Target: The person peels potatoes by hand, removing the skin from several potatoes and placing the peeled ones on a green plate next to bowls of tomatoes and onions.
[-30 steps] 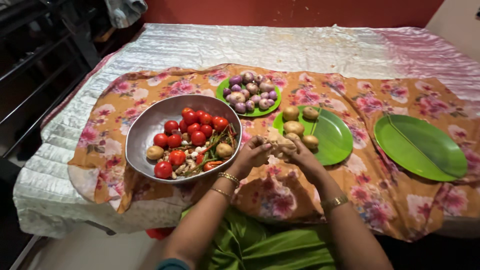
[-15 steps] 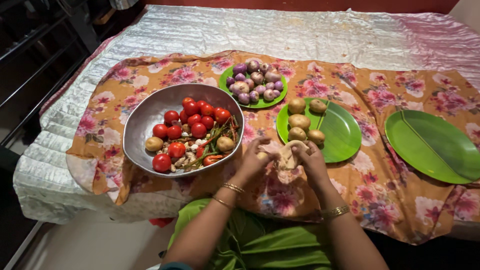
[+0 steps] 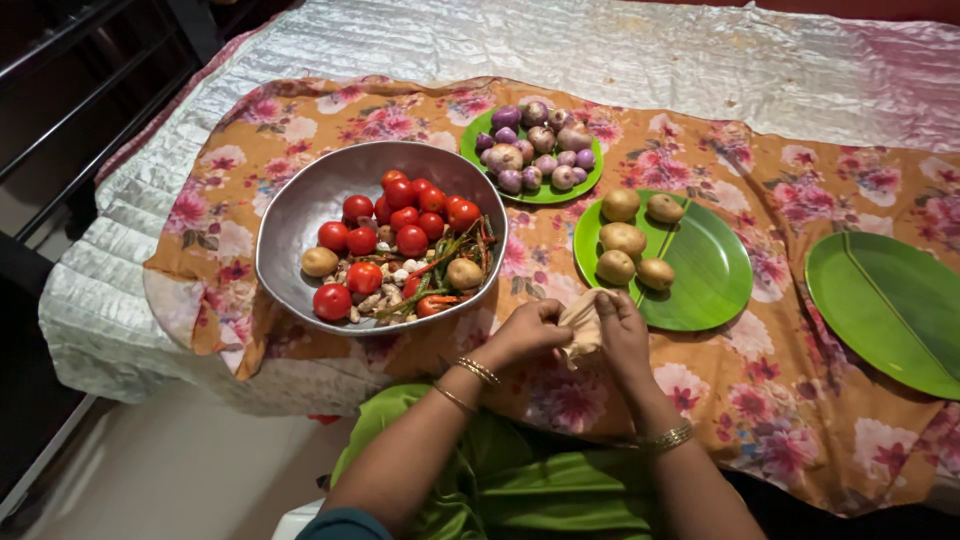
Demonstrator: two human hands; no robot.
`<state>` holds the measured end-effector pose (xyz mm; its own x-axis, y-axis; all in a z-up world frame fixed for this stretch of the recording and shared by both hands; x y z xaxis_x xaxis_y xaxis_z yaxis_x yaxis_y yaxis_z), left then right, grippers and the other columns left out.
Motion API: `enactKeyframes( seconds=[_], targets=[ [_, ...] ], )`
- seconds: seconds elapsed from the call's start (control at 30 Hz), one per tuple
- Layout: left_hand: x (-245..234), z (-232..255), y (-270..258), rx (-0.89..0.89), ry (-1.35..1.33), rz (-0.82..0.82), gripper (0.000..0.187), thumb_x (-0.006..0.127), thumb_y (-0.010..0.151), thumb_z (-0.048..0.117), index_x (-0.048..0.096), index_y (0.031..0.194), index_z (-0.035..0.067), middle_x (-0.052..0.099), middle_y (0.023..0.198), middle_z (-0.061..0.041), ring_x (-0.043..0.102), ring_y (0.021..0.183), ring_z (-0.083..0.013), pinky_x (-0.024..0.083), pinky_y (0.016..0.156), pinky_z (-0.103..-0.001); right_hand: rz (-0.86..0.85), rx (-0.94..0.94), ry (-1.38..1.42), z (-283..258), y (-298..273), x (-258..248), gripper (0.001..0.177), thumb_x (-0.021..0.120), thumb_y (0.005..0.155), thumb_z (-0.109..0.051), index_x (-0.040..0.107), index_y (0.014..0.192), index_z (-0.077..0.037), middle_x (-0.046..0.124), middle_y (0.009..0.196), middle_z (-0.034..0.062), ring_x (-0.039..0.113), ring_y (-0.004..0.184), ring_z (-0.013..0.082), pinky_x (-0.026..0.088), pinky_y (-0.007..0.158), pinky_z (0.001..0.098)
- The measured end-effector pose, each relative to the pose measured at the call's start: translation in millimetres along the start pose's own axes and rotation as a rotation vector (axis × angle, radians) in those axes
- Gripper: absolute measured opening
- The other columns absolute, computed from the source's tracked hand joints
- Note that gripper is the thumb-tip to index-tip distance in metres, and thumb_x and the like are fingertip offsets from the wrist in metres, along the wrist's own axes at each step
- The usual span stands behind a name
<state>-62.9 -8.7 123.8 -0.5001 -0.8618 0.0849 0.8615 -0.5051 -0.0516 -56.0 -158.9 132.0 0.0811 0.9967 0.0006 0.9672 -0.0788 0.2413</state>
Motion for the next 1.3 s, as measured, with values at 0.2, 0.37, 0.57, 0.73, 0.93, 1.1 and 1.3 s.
enactKeyframes(
  seconds=[0.2,0.37,0.57,0.73,0.93,1.1,1.3],
  targets=[
    [11,5,-4,-0.066,-0.244,-0.186,0.042,0.084,0.083,0.018,0.064,0.115,-0.002,0.071,0.096,-0.004,0.067,0.079,-0.0102,0.055,0.068,-0.027,-0.025,0.157,0.248,-5,1,-1,0.028,0.061,0.104,-0.03,0.066,0.112,-0.004,0.069,0.098,-0.0002,0.061,0.085,0.0061,0.052,0.075,0.0237],
    [7,9,-3,-0.002,-0.106,-0.255,0.035,0.079,0.079,0.01,0.068,0.111,0.002,0.072,0.096,-0.003,0.067,0.083,-0.0087,0.055,0.074,-0.024,-0.008,0.181,0.179,-19,0,-22,0.029,0.065,0.101,-0.032,0.07,0.108,-0.004,0.07,0.096,-0.0004,0.064,0.081,0.0061,0.054,0.072,0.0236],
    [-49,5,6,0.033,0.273,0.133,0.027,0.076,0.076,0.008,0.07,0.102,0.002,0.071,0.089,-0.004,0.065,0.079,-0.0123,0.054,0.072,-0.028,0.083,0.161,0.306,-26,2,-35,0.03,0.064,0.102,-0.032,0.067,0.107,-0.003,0.071,0.092,0.0025,0.066,0.076,0.0101,0.055,0.068,0.0274],
    [-62,13,8,0.261,0.316,0.28,0.022,0.077,0.079,0.008,0.071,0.098,0.001,0.073,0.092,-0.004,0.066,0.084,-0.0127,0.054,0.078,-0.027,0.172,0.165,0.4,-27,1,-40,0.028,0.062,0.104,-0.032,0.067,0.107,-0.005,0.07,0.093,0.0022,0.066,0.08,0.011,0.056,0.071,0.0279],
    [-68,-16,19,0.134,-0.039,0.457,0.022,0.071,0.095,0.017,0.065,0.113,0.004,0.067,0.092,-0.007,0.056,0.071,-0.0189,0.048,0.061,-0.031,0.299,-0.132,0.275,-38,3,-73,0.031,0.059,0.112,-0.034,0.064,0.111,-0.003,0.068,0.103,0.0027,0.062,0.091,0.0096,0.054,0.08,0.0269],
    [-31,-22,19,0.074,-0.618,0.223,0.026,0.06,0.099,0.027,0.062,0.116,0.007,0.065,0.108,-0.011,0.069,0.09,-0.0191,0.059,0.066,-0.032,0.286,-0.256,0.051,-47,-10,-56,0.033,0.059,0.118,-0.034,0.061,0.116,0.0,0.063,0.109,0.0041,0.056,0.096,0.0091,0.049,0.086,0.0263],
    [-35,-21,16,0.174,-0.946,0.373,0.032,0.052,0.102,0.028,0.064,0.125,0.009,0.067,0.116,-0.008,0.067,0.103,-0.0207,0.057,0.087,-0.035,-0.073,0.037,0.272,-36,-32,26,0.031,0.057,0.103,-0.034,0.066,0.114,-0.007,0.069,0.106,0.0077,0.068,0.09,0.0174,0.058,0.075,0.0318]
  ],
)
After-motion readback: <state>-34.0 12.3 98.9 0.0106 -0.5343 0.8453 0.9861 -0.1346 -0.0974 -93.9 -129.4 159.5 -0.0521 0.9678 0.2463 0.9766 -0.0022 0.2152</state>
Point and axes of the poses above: each hand's wrist, its own y-axis towards the middle knuckle, its own x-axis out of the palm, z = x × y, the point moved 10 cm from there along y, towards the middle knuckle
